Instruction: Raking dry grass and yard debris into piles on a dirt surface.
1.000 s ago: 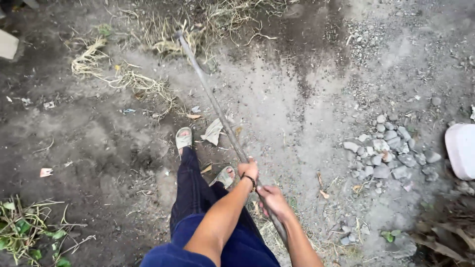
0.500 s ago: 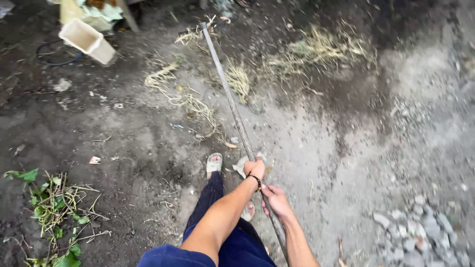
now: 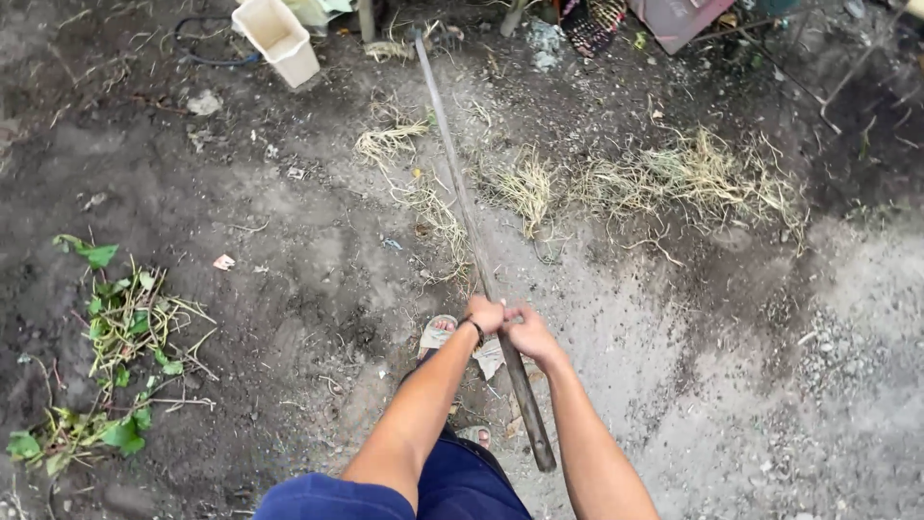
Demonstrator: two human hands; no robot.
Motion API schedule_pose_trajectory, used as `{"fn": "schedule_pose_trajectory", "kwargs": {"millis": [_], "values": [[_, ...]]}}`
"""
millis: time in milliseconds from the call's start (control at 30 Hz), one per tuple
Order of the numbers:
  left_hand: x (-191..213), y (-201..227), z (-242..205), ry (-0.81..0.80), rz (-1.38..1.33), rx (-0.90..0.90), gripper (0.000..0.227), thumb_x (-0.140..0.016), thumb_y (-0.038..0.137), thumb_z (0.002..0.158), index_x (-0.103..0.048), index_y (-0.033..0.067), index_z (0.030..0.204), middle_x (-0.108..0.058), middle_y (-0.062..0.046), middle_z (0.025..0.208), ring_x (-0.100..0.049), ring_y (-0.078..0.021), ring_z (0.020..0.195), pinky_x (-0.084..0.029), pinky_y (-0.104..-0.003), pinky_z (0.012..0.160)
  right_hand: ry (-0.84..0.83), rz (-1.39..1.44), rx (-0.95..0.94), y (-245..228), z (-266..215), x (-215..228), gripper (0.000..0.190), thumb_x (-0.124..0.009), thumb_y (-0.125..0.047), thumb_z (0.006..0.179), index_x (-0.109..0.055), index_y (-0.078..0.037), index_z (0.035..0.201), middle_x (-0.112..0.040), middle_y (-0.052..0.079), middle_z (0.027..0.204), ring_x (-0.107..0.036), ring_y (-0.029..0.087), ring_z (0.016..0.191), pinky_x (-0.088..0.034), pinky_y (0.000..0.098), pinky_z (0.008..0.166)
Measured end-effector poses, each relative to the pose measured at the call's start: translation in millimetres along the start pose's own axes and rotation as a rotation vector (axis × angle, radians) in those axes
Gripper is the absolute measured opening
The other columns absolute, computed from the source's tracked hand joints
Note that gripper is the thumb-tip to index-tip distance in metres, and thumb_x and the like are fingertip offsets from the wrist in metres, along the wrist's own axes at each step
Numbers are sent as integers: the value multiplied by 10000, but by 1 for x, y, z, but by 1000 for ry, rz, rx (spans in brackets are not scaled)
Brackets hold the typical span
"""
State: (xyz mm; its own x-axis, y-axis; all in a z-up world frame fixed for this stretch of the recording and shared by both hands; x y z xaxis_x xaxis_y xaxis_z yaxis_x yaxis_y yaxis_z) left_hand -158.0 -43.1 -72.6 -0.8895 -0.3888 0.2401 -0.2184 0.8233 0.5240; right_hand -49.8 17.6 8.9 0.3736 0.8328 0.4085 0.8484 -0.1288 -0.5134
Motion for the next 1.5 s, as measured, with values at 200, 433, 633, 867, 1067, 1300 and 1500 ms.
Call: {"fn": "schedule_pose_trajectory", "kwargs": {"millis": [200, 433, 633, 867, 1067, 1300, 1500], "values": [[-39, -3, -102, -205, -166, 46, 495, -699, 123, 835, -622, -52, 1292, -682, -165, 1268, -635, -306, 1203, -560, -452, 996, 55, 209, -111, 74, 38, 8, 433, -732, -419, 876, -706, -40, 1084, -664, 165, 892, -628, 260, 824, -548, 419, 700], [-101, -51, -188, -739, -509, 51, 954, -834, 161, 873, -175, -93, 1515, -551, -397, 1288, -610, -406, 1184, -553, -471, 951, -49, 271, -134, 142, 4, 2, 441, -655, -321, 954, -650, 52, 1189, -677, 188, 793, -673, 277, 712, -561, 402, 632], [-109, -123, -116, -69, -527, 44, 163, -660, 122, 760, -712, -31, 784, -676, -194, 614, -703, -251, 514, -637, -386, 481, -42, 358, -99, 182, -89, -11, 385, -512, -334, 1005, -627, 31, 1049, -608, 172, 623, -592, 238, 383, -525, 358, 342], [-243, -177, -138, -48, -288, 241, 561, -494, 632, 897, -713, 118, 853, -709, -97, 819, -735, -258, 873, -629, -356, 732, -7, 350, -206, 294, -212, -11, 386, -504, -298, 1029, -629, 64, 1077, -576, 161, 585, -550, 213, 324, -459, 333, 286], [-324, -220, -230, 129, -273, 451, 643, -496, 611, 923, -702, 19, 1065, -732, -188, 1044, -685, -324, 1068, -544, -443, 911, -46, 298, -236, 311, -327, 16, 324, -495, -271, 1037, -591, 8, 904, -570, 169, 559, -505, 233, 286, -384, 334, 278], [-260, -177, -220, 184, -339, 433, 626, -494, 616, 966, -635, 58, 718, -685, -128, 635, -680, -287, 484, -538, -425, 498, -58, 335, -199, 254, -313, 8, 341, -496, -253, 1048, -576, 32, 880, -566, 156, 558, -467, 224, 287, -307, 321, 262], [-137, -91, -151, 244, -452, 305, 665, -466, 613, 966, -641, 69, 626, -619, -109, 477, -639, -268, 442, -533, -385, 590, -114, 243, 13, 143, -227, -3, 303, -492, -279, 1032, -519, -19, 879, -567, 152, 604, -528, 248, 328, -401, 358, 332]]}}
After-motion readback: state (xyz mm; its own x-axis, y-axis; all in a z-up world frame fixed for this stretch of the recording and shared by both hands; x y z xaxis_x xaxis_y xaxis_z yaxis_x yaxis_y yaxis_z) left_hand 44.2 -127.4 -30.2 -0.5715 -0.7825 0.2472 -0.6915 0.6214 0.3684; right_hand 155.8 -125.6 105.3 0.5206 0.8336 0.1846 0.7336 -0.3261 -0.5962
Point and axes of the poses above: each hand's wrist, its own z-axis towards the middle knuckle, its own x-axis out of the back of the hand, y = z × x, the point moved 7 cm from there along z, towards the middle knuckle
